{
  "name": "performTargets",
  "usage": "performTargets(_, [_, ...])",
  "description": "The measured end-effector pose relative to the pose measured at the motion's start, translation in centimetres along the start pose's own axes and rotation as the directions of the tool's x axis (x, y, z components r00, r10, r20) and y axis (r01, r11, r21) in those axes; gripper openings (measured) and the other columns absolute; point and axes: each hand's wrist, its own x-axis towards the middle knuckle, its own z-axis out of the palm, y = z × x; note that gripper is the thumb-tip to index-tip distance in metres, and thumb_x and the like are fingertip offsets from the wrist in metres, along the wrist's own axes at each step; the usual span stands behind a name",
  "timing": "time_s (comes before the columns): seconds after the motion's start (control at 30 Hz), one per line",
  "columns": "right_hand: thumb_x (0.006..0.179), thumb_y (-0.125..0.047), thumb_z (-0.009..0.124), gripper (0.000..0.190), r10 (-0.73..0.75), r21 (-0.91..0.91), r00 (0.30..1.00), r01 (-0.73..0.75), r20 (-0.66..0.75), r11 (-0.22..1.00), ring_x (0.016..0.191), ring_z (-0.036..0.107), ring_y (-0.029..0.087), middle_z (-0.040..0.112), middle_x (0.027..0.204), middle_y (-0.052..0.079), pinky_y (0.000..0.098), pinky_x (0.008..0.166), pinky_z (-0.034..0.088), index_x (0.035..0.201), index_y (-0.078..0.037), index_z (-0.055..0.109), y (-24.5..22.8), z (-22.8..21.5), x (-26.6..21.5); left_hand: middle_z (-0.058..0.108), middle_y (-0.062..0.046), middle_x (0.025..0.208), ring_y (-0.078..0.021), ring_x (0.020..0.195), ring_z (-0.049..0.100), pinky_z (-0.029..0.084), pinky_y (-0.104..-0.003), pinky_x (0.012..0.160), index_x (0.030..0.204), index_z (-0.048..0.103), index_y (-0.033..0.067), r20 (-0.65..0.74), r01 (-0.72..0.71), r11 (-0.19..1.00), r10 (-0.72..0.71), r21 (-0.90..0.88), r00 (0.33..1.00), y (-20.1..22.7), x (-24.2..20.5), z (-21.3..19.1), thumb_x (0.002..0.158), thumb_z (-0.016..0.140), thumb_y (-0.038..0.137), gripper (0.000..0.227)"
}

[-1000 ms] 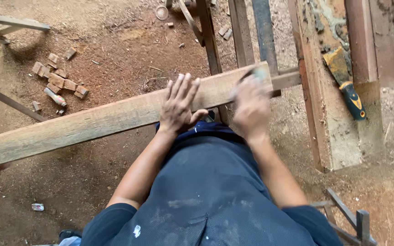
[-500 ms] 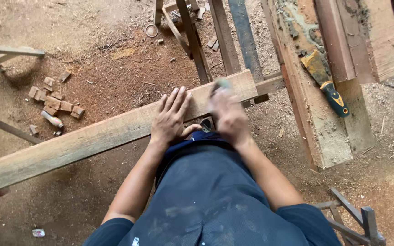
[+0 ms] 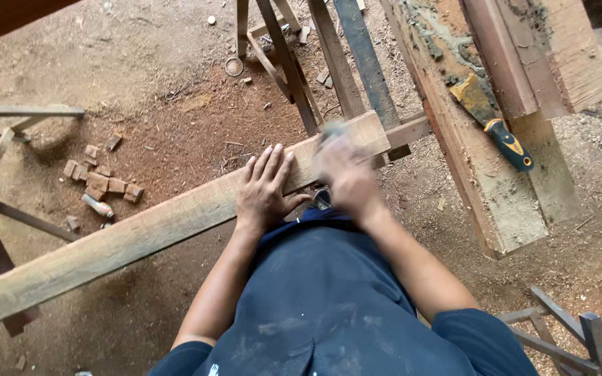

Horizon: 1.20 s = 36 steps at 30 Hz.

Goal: The person sands a long wooden beam by hand using a piece of sandpaper, applying it to the top surface and edges of the wood while holding the beam steady.

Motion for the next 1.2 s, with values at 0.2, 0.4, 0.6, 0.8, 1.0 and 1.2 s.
performTargets(0.2, [0.109,-0.005,0.038,0.029,0.178,0.145,0.983,-0.169,-0.049,0.975,0.118,0.067,0.024,0.07,0.111,0.008,0.0509,0.126,0.035,0.109,-0.021,0.061,3.0,-1.9,0.9,0.044,-0.012,0.159,-0.0259,0.147,0.04,0.029,-0.046,0.123,0.153,0.044,0.0118,0.081,-0.001,1.0,-0.001,0.024,0.997,0.2,0.8,0.0,0.069,0.081,0.063,0.104])
performTargets(0.4, [0.104,-0.019,0.04,0.029,0.028,0.135,0.964,-0.065,0.264,0.989,0.096,0.069,0.025,0.069,0.106,0.012,0.0487,0.101,0.049,0.118,-0.013,0.066,0.0,0.1,0.8,0.037,-0.015,0.163,-0.0264,0.152,0.033,0.021,-0.044,0.126,0.156,0.036,0.0063,0.064,-0.078,0.989,0.07,0.128,0.995,-0.9,0.3,0.5,0.079,0.068,0.05,0.094])
performTargets(0.6, [0.085,-0.04,0.073,0.037,-0.198,0.516,0.958,0.064,0.208,0.854,0.12,0.07,0.034,0.071,0.122,0.015,0.0495,0.109,0.049,0.105,-0.009,0.073,-2.8,0.6,1.8,0.037,-0.021,0.162,-0.0316,0.152,0.032,0.021,-0.047,0.127,0.155,0.039,-0.0037,-0.027,-0.167,0.979,0.165,-0.118,0.986,-0.7,-1.7,1.7,0.099,0.049,0.037,0.07])
performTargets(0.8, [0.11,-0.04,0.053,0.038,0.144,0.568,0.977,-0.21,0.159,0.796,0.115,0.07,0.034,0.073,0.119,0.017,0.0479,0.111,0.052,0.119,-0.007,0.07,1.6,0.2,3.3,0.046,-0.019,0.157,-0.0315,0.151,0.039,0.026,-0.046,0.128,0.149,0.052,0.0008,-0.101,-0.048,0.999,0.046,-0.023,0.994,1.6,-2.6,1.7,0.104,0.045,0.023,0.051])
performTargets(1.0, [0.111,-0.056,0.034,0.062,-0.017,0.37,0.894,-0.168,0.448,0.913,0.143,0.046,0.034,0.054,0.154,0.016,0.058,0.127,0.02,0.151,-0.013,0.052,-0.7,4.7,5.8,0.051,-0.018,0.154,-0.0262,0.147,0.043,0.026,-0.044,0.126,0.143,0.058,-0.0005,-0.213,-0.115,0.986,0.088,-0.118,0.973,0.5,-3.9,2.4,0.101,0.049,0.023,0.049])
performTargets(1.2, [0.098,-0.08,0.029,0.095,-0.219,0.12,0.834,0.184,0.507,0.976,0.158,-0.015,0.025,-0.018,0.17,0.011,0.051,0.119,-0.023,0.171,-0.021,0.019,0.4,7.0,5.2,0.066,-0.011,0.14,-0.0219,0.134,0.06,0.041,-0.039,0.118,0.132,0.07,0.0084,-0.464,0.318,0.946,-0.255,0.062,0.849,-9.4,-13.1,-0.7,0.105,0.044,0.018,0.038])
